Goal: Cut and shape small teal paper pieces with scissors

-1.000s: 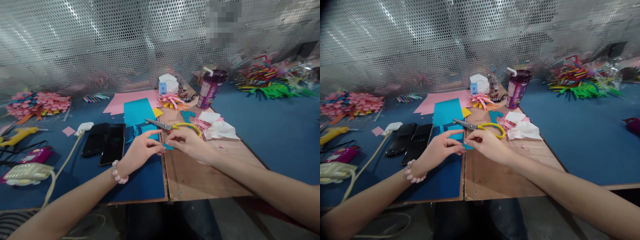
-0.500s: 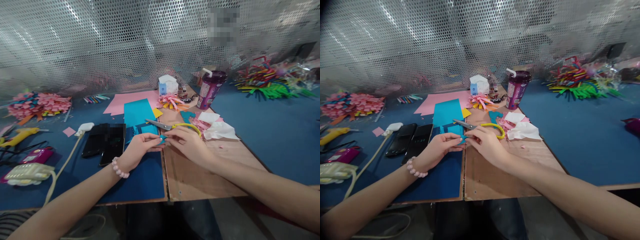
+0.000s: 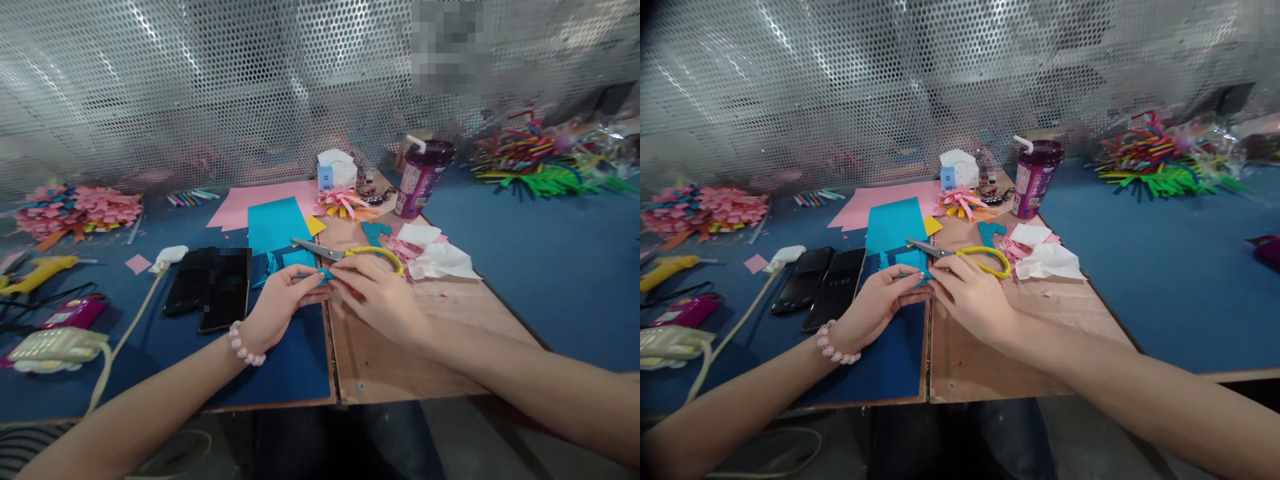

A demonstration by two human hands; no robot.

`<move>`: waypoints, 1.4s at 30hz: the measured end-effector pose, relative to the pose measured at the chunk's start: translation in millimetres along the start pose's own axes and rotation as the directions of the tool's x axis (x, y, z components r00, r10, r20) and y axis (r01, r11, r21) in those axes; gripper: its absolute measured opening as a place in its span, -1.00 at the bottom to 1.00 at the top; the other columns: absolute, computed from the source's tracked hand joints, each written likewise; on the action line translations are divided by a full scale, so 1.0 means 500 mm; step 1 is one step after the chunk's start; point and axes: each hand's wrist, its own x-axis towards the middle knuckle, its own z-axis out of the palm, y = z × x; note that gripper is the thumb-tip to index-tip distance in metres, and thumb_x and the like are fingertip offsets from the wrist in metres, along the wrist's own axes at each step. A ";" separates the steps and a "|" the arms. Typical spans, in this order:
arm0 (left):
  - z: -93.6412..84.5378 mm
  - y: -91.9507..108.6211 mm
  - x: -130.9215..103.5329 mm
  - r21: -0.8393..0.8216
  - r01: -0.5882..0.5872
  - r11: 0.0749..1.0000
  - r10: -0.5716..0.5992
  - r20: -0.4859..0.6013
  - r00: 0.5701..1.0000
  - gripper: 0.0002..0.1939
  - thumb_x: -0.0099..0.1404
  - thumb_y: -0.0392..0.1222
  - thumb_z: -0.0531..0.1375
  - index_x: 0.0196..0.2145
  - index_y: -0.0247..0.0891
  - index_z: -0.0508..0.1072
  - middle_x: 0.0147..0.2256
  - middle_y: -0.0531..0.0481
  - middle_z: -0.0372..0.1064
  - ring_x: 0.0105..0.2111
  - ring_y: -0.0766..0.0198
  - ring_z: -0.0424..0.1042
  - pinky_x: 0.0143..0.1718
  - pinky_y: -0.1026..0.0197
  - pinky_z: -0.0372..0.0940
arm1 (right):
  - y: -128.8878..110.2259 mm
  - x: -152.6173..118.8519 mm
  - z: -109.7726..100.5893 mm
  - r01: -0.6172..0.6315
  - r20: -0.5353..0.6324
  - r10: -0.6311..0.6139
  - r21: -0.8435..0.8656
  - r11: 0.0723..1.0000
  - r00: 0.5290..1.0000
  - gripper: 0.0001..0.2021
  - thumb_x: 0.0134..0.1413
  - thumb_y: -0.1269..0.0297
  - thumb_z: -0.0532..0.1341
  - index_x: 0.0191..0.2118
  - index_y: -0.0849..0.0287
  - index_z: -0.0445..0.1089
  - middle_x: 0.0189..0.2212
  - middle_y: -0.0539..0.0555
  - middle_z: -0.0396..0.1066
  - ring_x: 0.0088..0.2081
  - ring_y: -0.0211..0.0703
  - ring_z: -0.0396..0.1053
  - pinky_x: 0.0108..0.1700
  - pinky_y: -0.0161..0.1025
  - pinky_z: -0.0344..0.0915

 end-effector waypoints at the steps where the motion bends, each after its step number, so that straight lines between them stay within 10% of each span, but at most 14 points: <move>1: 0.001 0.000 0.000 -0.007 -0.002 1.000 0.002 -0.011 1.000 -0.78 0.12 -0.18 0.31 -0.32 -0.34 0.41 -0.35 -0.03 0.50 -0.32 0.30 0.51 -0.15 0.19 0.41 | -0.002 0.000 -0.001 0.013 0.004 -0.013 -0.023 1.000 1.000 -0.75 0.22 0.33 0.07 -0.11 0.23 0.45 -0.16 0.16 0.46 -0.16 -0.10 0.41 -0.15 -0.14 0.39; 42: 0.007 -0.001 -0.008 -0.067 0.003 0.998 -0.006 -0.041 0.999 -0.83 0.14 -0.18 0.28 -0.37 -0.36 0.50 -0.35 -0.06 0.47 -0.41 0.31 0.46 -0.26 0.19 0.40 | -0.015 -0.010 0.001 0.318 0.056 -0.318 -0.335 0.887 0.947 -0.80 0.18 0.39 0.15 -0.11 0.30 0.43 -0.18 0.08 0.47 -0.20 -0.08 0.30 -0.21 -0.14 0.21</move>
